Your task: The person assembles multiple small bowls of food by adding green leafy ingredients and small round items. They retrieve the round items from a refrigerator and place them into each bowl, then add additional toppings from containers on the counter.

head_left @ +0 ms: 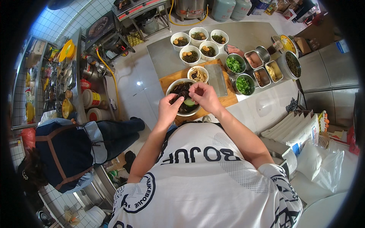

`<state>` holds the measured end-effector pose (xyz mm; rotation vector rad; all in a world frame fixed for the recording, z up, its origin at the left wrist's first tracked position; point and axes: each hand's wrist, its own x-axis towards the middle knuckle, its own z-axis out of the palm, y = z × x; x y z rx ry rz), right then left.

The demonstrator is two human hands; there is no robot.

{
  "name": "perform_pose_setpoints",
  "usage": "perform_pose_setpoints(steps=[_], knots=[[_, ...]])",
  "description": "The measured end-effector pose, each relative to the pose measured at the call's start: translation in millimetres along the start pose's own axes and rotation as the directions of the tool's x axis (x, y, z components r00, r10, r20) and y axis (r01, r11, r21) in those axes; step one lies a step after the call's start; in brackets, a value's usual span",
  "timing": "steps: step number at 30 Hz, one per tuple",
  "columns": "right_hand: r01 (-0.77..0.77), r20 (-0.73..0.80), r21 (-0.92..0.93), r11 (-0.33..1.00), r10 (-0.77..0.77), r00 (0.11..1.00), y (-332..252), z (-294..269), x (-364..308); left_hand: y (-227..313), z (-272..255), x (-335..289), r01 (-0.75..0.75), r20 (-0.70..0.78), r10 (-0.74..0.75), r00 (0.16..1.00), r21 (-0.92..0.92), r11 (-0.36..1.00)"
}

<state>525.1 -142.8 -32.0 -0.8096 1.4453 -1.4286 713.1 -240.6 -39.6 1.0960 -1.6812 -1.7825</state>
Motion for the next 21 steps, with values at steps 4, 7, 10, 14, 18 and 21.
perform_pose_setpoints(steps=[4, 7, 10, 14, 18, 21], knots=[[0.138, 0.014, -0.112, 0.984, -0.137, 0.99, 0, 7, -2, 1, -5, 0, 0.161, 0.087, -0.145, 0.986, -0.216, 0.963], [0.122, -0.001, -0.13, 0.984, -0.123, 0.992, -5, 9, -4, 3, -2, 0, 0.135, 0.119, -0.109, 0.987, -0.24, 0.961], [0.143, -0.022, -0.192, 0.971, -0.15, 0.988, -11, 9, -7, 4, 4, -2, 0.036, 0.063, -0.032, 0.998, -0.075, 0.997], [0.203, -0.034, -0.32, 0.925, -0.226, 0.974, -17, 10, -10, 7, 8, 1, -0.22, 0.059, 0.214, 0.975, 0.139, 0.965], [0.244, -0.033, -0.413, 0.878, -0.283, 0.959, -16, 12, -9, 13, 6, 1, -0.379, 0.106, 0.364, 0.925, 0.242, 0.893], [0.274, -0.02, -0.408, 0.871, -0.308, 0.951, -15, 13, -7, 20, 5, 1, -0.473, 0.137, 0.454, 0.881, 0.298, 0.829]])
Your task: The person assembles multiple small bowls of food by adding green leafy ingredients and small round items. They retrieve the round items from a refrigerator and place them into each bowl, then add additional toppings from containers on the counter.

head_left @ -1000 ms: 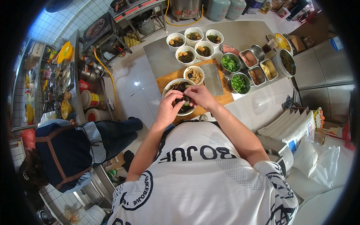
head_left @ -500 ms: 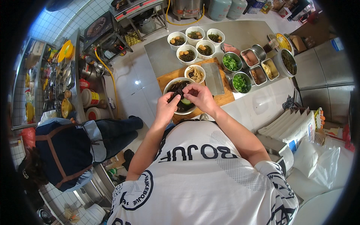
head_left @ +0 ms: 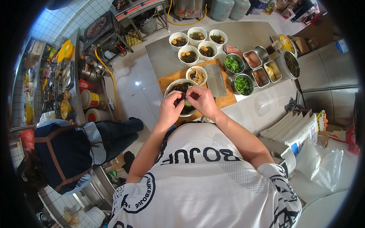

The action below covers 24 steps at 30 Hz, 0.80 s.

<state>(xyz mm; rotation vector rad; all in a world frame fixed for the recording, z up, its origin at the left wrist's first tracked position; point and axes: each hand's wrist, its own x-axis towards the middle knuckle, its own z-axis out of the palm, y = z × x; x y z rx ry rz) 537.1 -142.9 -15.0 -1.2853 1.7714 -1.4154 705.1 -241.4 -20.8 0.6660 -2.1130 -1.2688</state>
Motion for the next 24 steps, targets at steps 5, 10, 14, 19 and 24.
perform_pose_setpoints(steps=[5, 10, 14, 19, 24], knots=[[-0.036, 0.006, 0.004, 0.999, 0.036, 0.999, -2, 2, 2, 6, -5, 3, -0.032, 0.039, 0.029, 0.999, 0.062, 0.998], [-0.037, 0.042, -0.061, 0.997, 0.04, 0.998, -2, 0, 3, 3, -1, -1, 0.016, 0.033, -0.016, 0.999, -0.005, 1.0], [-0.135, 0.051, 0.2, 0.97, 0.127, 0.991, 7, 4, 2, -3, 5, -6, 0.287, 0.032, -0.288, 0.957, -0.242, 0.927], [-0.261, 0.111, 0.449, 0.854, 0.237, 0.965, 17, -3, -2, -13, -1, -7, 0.474, 0.087, -0.493, 0.866, -0.458, 0.752], [-0.218, 0.2, 0.018, 0.976, 0.21, 0.957, 17, -10, -1, -15, -6, -9, 0.502, 0.094, -0.545, 0.833, -0.542, 0.674]])
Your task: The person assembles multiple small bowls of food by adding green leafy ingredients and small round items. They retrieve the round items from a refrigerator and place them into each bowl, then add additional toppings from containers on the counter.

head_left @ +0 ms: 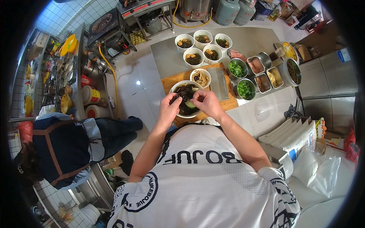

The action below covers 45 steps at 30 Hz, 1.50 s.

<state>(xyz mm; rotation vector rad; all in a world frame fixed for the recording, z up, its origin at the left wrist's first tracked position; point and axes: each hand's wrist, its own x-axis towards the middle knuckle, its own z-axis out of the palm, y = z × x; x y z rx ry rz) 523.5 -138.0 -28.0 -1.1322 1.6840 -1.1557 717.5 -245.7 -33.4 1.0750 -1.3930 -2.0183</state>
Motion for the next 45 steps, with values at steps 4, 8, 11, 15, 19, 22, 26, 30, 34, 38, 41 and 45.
perform_pose_setpoints(steps=[4, 8, 11, 15, 19, 22, 26, 30, 34, 38, 41, 45], knots=[[-0.021, -0.053, 0.127, 0.992, 0.028, 0.998, -8, 6, -1, 1, 1, -3, 0.006, 0.01, -0.007, 1.0, 0.034, 0.999], [0.176, -0.069, -0.026, 0.984, -0.177, 0.982, -20, 6, 3, 1, 3, -3, -0.123, 0.058, 0.112, 0.992, 0.248, 0.961], [0.233, 0.067, -0.089, 0.968, -0.228, 0.971, -29, 3, 12, 6, 0, 3, -0.167, 0.073, 0.15, 0.986, 0.372, 0.913], [0.205, 0.06, -0.164, 0.965, -0.198, 0.978, -34, -1, 25, 15, -3, 10, -0.333, 0.082, 0.326, 0.942, 0.358, 0.872], [0.098, 0.102, 0.064, 0.993, -0.104, 0.989, -31, 2, 32, 21, -7, 20, -0.36, -0.088, 0.429, 0.899, 0.411, 0.838], [0.273, 0.253, -0.519, 0.81, -0.16, 0.954, -24, 13, 26, 21, -15, 19, -0.16, -0.111, 0.181, 0.977, 0.175, 0.971], [0.518, 0.335, -0.596, 0.614, -0.396, 0.855, -14, 39, 17, 16, -17, 15, -0.105, -0.116, 0.082, 0.99, -0.205, 0.973], [0.473, 0.394, -0.702, 0.533, -0.264, 0.881, -4, 41, 28, 16, -20, 12, -0.09, -0.171, 0.043, 0.984, -0.28, 0.956], [0.328, 0.213, -0.473, 0.818, -0.256, 0.943, 3, 13, 18, 16, -20, 10, -0.014, -0.194, -0.038, 0.98, -0.256, 0.967], [0.08, 0.098, -0.099, 0.992, -0.07, 0.993, 1, -3, 8, 12, -10, 8, -0.051, -0.152, 0.032, 0.988, -0.118, 0.992], [-0.014, 0.068, 0.165, 0.986, 0.003, 0.998, -1, -3, 5, 8, 0, 4, -0.194, -0.01, 0.195, 0.981, 0.06, 0.979], [-0.029, 0.054, 0.277, 0.96, 0.014, 0.998, -1, 0, 3, 8, 5, 4, -0.2, 0.192, 0.162, 0.968, 0.195, 0.96]])
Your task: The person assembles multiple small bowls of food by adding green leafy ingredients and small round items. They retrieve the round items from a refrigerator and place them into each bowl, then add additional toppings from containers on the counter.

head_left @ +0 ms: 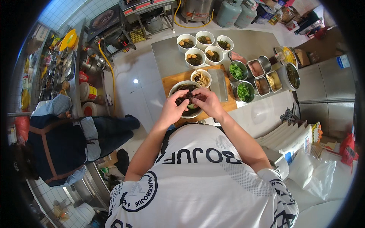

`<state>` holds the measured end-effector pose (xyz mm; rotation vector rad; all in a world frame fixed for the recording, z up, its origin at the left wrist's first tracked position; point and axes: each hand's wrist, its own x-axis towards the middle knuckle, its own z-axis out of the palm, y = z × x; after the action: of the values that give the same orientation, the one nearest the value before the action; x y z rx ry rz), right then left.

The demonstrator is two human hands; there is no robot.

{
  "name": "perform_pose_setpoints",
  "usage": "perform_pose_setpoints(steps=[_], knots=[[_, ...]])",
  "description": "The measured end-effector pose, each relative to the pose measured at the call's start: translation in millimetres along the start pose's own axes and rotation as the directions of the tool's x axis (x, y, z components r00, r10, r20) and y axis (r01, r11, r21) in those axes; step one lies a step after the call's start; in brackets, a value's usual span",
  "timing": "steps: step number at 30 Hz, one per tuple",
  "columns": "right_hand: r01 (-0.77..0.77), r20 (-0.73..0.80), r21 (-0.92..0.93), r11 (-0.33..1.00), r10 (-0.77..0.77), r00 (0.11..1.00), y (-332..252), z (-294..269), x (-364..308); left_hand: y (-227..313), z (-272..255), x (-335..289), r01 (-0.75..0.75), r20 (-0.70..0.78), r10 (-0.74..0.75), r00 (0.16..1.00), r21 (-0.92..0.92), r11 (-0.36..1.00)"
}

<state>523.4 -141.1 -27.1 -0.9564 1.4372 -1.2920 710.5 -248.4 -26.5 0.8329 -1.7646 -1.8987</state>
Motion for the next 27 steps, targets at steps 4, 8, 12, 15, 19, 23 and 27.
perform_pose_setpoints(steps=[4, 8, 12, 15, 19, 23, 27], knots=[[-0.006, -0.035, 0.131, 0.991, 0.011, 0.999, 3, 1, -2, -2, 6, 0, -0.033, -0.006, 0.033, 0.999, 0.025, 0.999], [-0.003, -0.051, 0.093, 0.996, 0.008, 0.999, 5, 0, -4, -4, 5, 0, 0.004, -0.005, -0.004, 1.0, -0.02, 1.0], [-0.007, -0.087, 0.065, 0.998, 0.013, 0.996, 6, 4, -6, -6, 5, 1, -0.139, -0.058, 0.148, 0.987, 0.134, 0.981], [0.122, -0.12, -0.022, 0.992, -0.123, 0.985, 3, 8, -7, -6, 7, 0, -0.139, -0.096, 0.15, 0.984, 0.115, 0.984], [0.199, -0.125, -0.264, 0.944, -0.238, 0.963, -8, 7, -12, -3, 6, -2, -0.158, -0.113, 0.185, 0.976, 0.213, 0.964], [0.119, -0.101, -0.219, 0.968, -0.144, 0.984, -15, 9, -14, 3, 7, -4, -0.21, -0.101, 0.261, 0.96, 0.354, 0.911], [0.104, -0.118, -0.228, 0.968, -0.133, 0.984, -14, 13, -10, 9, 10, -4, -0.269, -0.064, 0.318, 0.946, 0.392, 0.88]])
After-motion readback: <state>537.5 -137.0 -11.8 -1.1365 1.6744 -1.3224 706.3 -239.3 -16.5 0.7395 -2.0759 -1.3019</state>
